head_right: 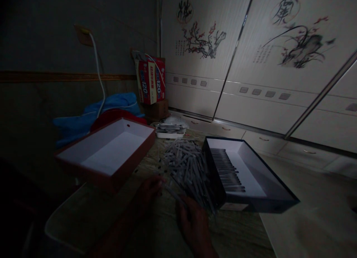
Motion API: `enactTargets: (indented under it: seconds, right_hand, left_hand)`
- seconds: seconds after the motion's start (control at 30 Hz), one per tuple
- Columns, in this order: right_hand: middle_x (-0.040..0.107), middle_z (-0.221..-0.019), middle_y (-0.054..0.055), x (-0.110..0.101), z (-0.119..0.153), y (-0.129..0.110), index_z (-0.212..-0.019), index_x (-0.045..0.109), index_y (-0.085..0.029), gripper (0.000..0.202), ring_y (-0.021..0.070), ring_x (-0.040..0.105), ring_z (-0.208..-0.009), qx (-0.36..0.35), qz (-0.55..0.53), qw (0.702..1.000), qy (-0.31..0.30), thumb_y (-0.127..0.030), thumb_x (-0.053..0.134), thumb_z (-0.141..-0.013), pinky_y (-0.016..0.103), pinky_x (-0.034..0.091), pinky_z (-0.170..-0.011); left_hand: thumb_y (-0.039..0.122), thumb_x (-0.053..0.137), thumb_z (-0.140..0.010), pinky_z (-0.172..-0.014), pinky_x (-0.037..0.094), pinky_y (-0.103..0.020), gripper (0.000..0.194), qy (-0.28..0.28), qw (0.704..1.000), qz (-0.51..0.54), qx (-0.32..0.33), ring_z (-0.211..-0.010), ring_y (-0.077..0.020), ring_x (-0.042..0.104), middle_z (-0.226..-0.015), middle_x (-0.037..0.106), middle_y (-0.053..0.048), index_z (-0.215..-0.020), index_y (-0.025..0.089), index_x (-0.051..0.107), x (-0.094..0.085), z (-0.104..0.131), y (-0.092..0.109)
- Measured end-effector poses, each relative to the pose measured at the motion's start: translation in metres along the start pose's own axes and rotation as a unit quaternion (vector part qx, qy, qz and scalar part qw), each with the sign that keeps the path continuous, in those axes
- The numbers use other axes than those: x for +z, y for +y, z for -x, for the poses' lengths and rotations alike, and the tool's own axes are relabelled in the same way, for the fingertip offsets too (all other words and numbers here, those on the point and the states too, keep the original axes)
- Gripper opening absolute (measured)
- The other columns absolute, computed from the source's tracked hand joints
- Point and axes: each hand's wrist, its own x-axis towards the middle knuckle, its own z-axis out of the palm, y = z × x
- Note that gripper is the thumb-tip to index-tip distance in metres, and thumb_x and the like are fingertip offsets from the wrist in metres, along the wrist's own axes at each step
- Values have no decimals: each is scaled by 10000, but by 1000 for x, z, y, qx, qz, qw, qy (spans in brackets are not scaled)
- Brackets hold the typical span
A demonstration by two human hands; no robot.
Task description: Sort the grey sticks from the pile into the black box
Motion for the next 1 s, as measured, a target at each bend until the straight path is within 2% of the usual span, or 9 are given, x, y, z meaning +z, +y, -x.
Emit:
enactTargets:
  seconds: [0.23,0.43,0.6,0.7,0.87,1.0]
  right_hand:
    - [693,-923,54,1,-1,9,-1010,630,-230,267,202,659,-817,-35,62,997,-16,-319,409,-889,299,519,-705]
    - [683,-957,72,2,0,13,-1048,604,-205,297,189,654,-850,-53,58,997,-24,-320,366,-911,288,517,-733]
    - [684,-972,58,-1,-1,14,-1038,611,-226,264,188,654,-858,-56,65,996,3,-321,410,-897,285,521,-738]
    - [681,-973,43,-1,0,14,-1044,604,-236,244,174,650,-869,-70,55,996,-17,-298,420,-896,264,514,-740]
    - [686,-915,42,2,0,13,-1035,595,-234,239,174,659,-790,-65,68,996,-4,-291,408,-897,257,508,-682]
    - [682,-841,28,3,-1,9,-988,590,-242,233,174,656,-721,-50,104,993,-35,-295,378,-908,256,491,-618]
  left_hand:
    - [293,591,-683,-502,356,-206,169,8,997,-63,33,-491,-96,464,-511,519,55,-765,152,637,5,0,7]
    - [303,628,-656,-491,371,-206,182,21,1000,-7,13,-466,-87,464,-522,524,66,-762,159,591,7,3,12]
    - [303,616,-681,-504,359,-207,197,19,999,-34,-2,-470,-91,464,-497,529,57,-790,141,643,6,4,12]
    - [316,589,-711,-537,372,-214,229,6,999,-47,-2,-495,-99,478,-512,545,47,-839,146,673,7,4,11]
    - [330,566,-739,-558,386,-220,248,-12,998,-52,12,-525,-105,496,-547,573,32,-857,152,691,8,4,10]
    - [311,609,-706,-577,397,-220,235,-5,999,-34,5,-554,-105,504,-577,587,31,-855,154,700,9,4,11]
